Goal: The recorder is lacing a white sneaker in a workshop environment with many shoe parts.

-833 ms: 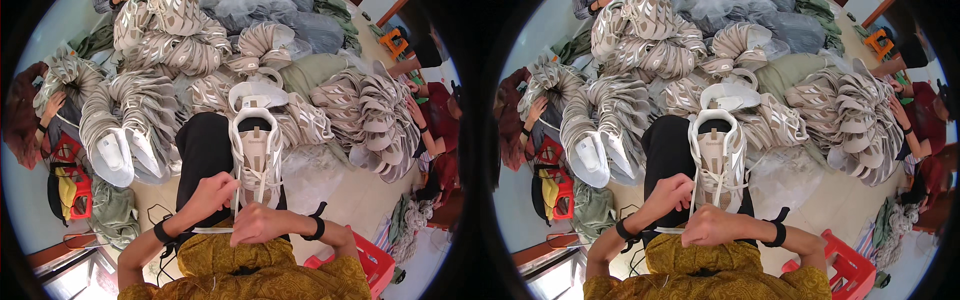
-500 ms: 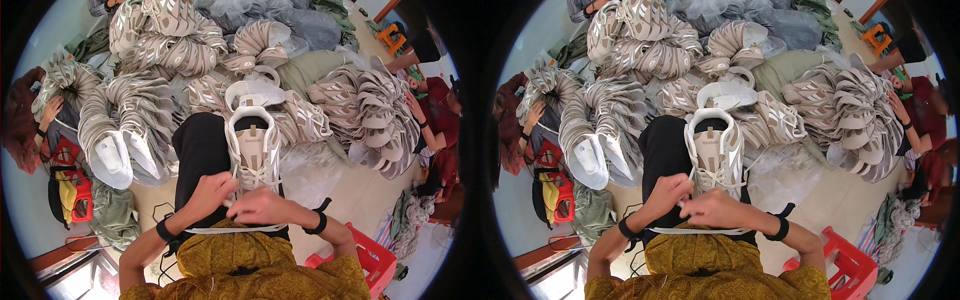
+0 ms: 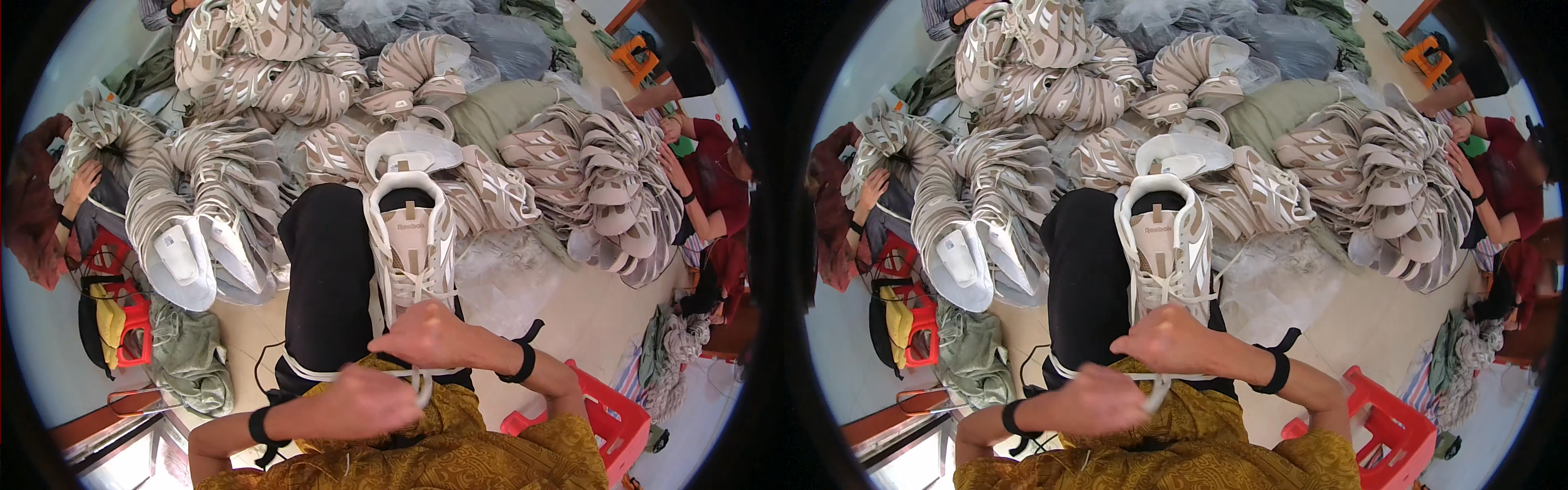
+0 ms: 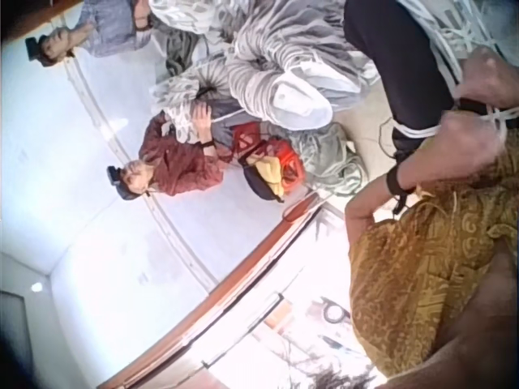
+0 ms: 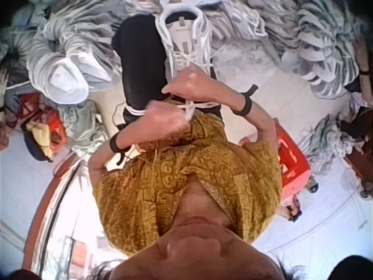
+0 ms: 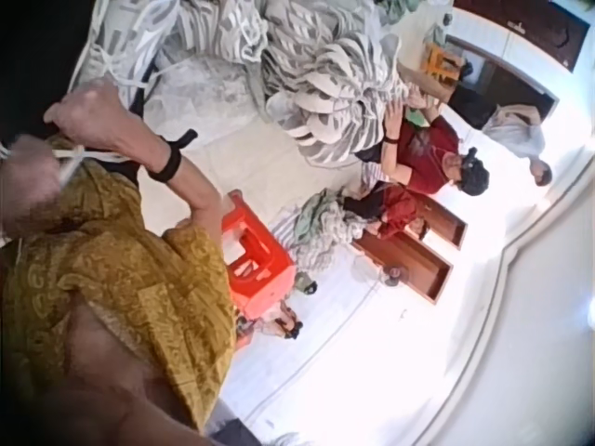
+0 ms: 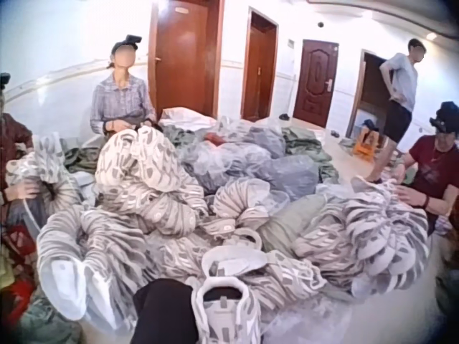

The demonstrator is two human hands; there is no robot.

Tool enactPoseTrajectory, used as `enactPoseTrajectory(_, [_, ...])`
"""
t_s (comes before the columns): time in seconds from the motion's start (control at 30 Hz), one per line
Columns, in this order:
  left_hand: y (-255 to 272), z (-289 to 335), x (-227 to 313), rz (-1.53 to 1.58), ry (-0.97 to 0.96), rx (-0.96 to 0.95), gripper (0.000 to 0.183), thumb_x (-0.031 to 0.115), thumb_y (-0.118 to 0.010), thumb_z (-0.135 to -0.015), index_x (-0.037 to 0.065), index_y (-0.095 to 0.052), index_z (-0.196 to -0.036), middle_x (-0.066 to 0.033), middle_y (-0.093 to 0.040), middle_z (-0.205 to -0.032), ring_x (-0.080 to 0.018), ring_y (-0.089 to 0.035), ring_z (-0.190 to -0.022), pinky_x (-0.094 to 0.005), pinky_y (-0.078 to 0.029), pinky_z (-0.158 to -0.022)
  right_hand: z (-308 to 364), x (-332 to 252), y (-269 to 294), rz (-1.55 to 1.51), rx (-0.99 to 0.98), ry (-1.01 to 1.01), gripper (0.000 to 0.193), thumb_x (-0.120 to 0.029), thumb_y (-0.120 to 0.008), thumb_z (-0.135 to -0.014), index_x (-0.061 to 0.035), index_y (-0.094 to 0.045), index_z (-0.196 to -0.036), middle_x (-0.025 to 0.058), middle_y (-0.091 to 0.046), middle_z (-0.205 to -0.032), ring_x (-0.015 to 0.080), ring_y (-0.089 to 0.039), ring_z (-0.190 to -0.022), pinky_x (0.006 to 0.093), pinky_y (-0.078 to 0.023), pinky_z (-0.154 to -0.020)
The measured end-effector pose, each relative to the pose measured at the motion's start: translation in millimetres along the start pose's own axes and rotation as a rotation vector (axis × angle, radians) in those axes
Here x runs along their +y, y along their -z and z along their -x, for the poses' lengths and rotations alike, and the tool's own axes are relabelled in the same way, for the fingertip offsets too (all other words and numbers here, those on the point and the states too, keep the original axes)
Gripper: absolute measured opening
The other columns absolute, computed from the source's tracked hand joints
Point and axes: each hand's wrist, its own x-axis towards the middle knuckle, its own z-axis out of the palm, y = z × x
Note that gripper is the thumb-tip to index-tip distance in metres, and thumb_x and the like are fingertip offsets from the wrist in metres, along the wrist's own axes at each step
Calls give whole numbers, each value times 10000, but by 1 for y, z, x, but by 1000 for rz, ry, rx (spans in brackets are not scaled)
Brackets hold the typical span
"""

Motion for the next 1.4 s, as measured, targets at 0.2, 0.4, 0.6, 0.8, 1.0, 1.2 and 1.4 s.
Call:
enactPoseTrajectory(0.2, [26,-9,-41,-385,214,221,293,63,-580,-696,36,-562,-987,-102,-596,-945,-214,-549,-666,-311,-476,-597,-6,-48,4,-489,-32,283,106,-118,-597,-686,-47,-602,-764,36,-453,-528,203,-509,-474,324,-402,-419])
enactPoseTrajectory(0.4, [17,-3,-66,-600,-41,14,322,60,-603,-661,17,-541,-973,-87,-574,-1000,-213,-528,-717,-295,-446,-590,-9,-66,17,-596,-10,378,151,-107,-595,-713,-11,-595,-830,53,-431,-531,199,-494,-475,318,-382,-418])
enactPoseTrajectory(0.6, [10,3,26,17,-293,56,254,106,-661,-720,5,-619,-949,-56,-555,-671,-189,-572,-595,-308,-471,-512,-7,-13,42,-456,23,-384,314,-171,-685,-754,-84,-637,-1051,25,-558,-609,138,-553,-518,250,-427,-458])
enactPoseTrajectory(0.8, [32,-8,3,95,-25,141,193,117,-639,-784,20,-637,-951,-74,-638,-775,-196,-617,-654,-320,-516,-563,2,11,16,167,127,-107,358,-140,-708,-646,-83,-638,-993,47,-604,-754,218,-579,-670,337,-470,-592])
enactPoseTrajectory(1.0, [128,-60,-16,161,286,532,343,266,-420,-942,-28,-595,-957,-75,-603,-738,-133,-573,-615,-247,-456,-605,14,20,31,299,-114,-117,374,-68,-672,-579,-114,-646,-949,10,-595,-835,187,-538,-824,314,-450,-678])
enactPoseTrajectory(1.2, [201,-125,-74,-120,449,542,404,355,-470,-903,-15,-626,-850,-73,-590,-624,-137,-583,-594,-273,-445,-548,14,24,30,281,-103,-88,336,-45,-656,-558,-118,-647,-886,-8,-589,-787,177,-545,-766,308,-453,-632])
enactPoseTrajectory(1.4, [189,-106,-100,-814,657,265,440,364,-469,-892,-3,-629,-709,-184,-609,-652,-325,-605,-646,-401,-458,-609,11,39,26,297,30,-78,276,-38,-646,-578,-104,-647,-846,30,-574,-705,206,-568,-627,315,-479,-559])
